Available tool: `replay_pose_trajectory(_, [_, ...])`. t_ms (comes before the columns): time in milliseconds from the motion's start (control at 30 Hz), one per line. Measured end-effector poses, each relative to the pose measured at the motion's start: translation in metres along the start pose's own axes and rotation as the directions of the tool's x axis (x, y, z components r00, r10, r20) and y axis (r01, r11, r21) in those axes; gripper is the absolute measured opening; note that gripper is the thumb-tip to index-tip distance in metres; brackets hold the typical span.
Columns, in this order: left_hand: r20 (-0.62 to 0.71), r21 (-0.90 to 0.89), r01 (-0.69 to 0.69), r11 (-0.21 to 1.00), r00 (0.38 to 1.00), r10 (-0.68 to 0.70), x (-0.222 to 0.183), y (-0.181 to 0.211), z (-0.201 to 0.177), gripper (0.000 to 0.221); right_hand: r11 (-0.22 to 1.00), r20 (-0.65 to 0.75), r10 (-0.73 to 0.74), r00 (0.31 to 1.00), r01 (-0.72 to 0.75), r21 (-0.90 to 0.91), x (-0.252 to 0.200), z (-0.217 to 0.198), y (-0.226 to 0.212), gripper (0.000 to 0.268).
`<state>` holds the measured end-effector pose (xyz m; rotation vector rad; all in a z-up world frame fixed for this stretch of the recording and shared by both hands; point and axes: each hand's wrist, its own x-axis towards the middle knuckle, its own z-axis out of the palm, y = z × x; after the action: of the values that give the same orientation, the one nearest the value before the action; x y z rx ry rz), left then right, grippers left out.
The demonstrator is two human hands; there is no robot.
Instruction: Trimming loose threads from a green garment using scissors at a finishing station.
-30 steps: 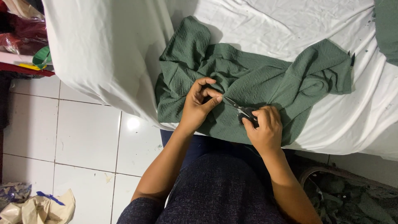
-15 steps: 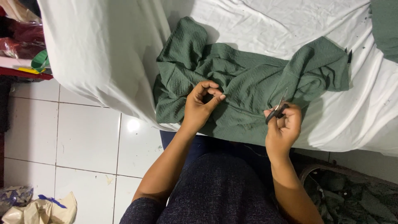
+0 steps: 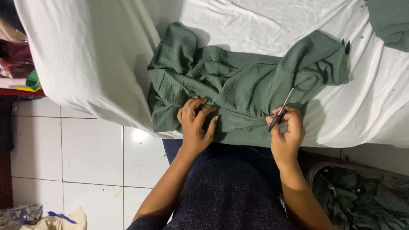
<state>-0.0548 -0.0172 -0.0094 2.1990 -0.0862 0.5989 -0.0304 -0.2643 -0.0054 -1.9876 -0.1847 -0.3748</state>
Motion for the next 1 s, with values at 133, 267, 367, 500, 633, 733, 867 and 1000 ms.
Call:
replay_pose_trajectory(133, [0.032,0.124,-0.041,0.991,0.999,0.037,-0.023,-0.011,-0.005,0.022,0.999,-0.019,0.026,0.999,-0.025,0.035,-0.003,-0.002,0.009,0.019])
replay_pose_trajectory(267, [0.016,0.102,-0.047,0.994,0.999,0.046,-0.024,-0.008,-0.006,0.021,0.996,-0.054,0.055,0.997,-0.051,0.077,-0.002,0.001,-0.007,0.019])
replay_pose_trajectory(367, [0.005,0.122,-0.061,0.991,0.998,0.061,-0.022,-0.007,-0.003,0.021,0.989,-0.076,0.016,0.997,-0.004,0.15,0.005,0.007,-0.017,0.019])
replay_pose_trajectory(500, [-0.04,0.218,-0.169,0.961,0.983,0.181,-0.027,-0.007,0.003,0.017,0.992,-0.043,-0.088,0.995,0.092,0.086,0.011,0.014,-0.013,0.023])
replay_pose_trajectory(633, [0.039,0.225,-0.22,0.949,0.975,0.216,-0.02,0.007,0.016,0.033,0.985,-0.062,-0.165,0.984,0.161,-0.063,0.003,0.021,0.014,0.031])
replay_pose_trajectory(733, [0.147,0.225,-0.245,0.943,0.965,0.215,-0.006,0.022,0.024,0.037,0.988,-0.08,-0.143,0.986,0.138,-0.072,-0.003,0.023,0.024,0.034])
replay_pose_trajectory(867, [0.117,0.249,-0.313,0.916,0.949,0.292,-0.012,0.011,0.034,0.03,0.991,-0.091,-0.092,0.992,0.1,0.085,-0.001,0.023,0.027,0.024])
replay_pose_trajectory(1000, [0.097,0.167,-0.303,0.938,0.952,0.29,-0.012,0.014,0.029,0.028,0.95,-0.116,0.041,0.992,-0.003,0.313,-0.004,0.023,0.037,0.016])
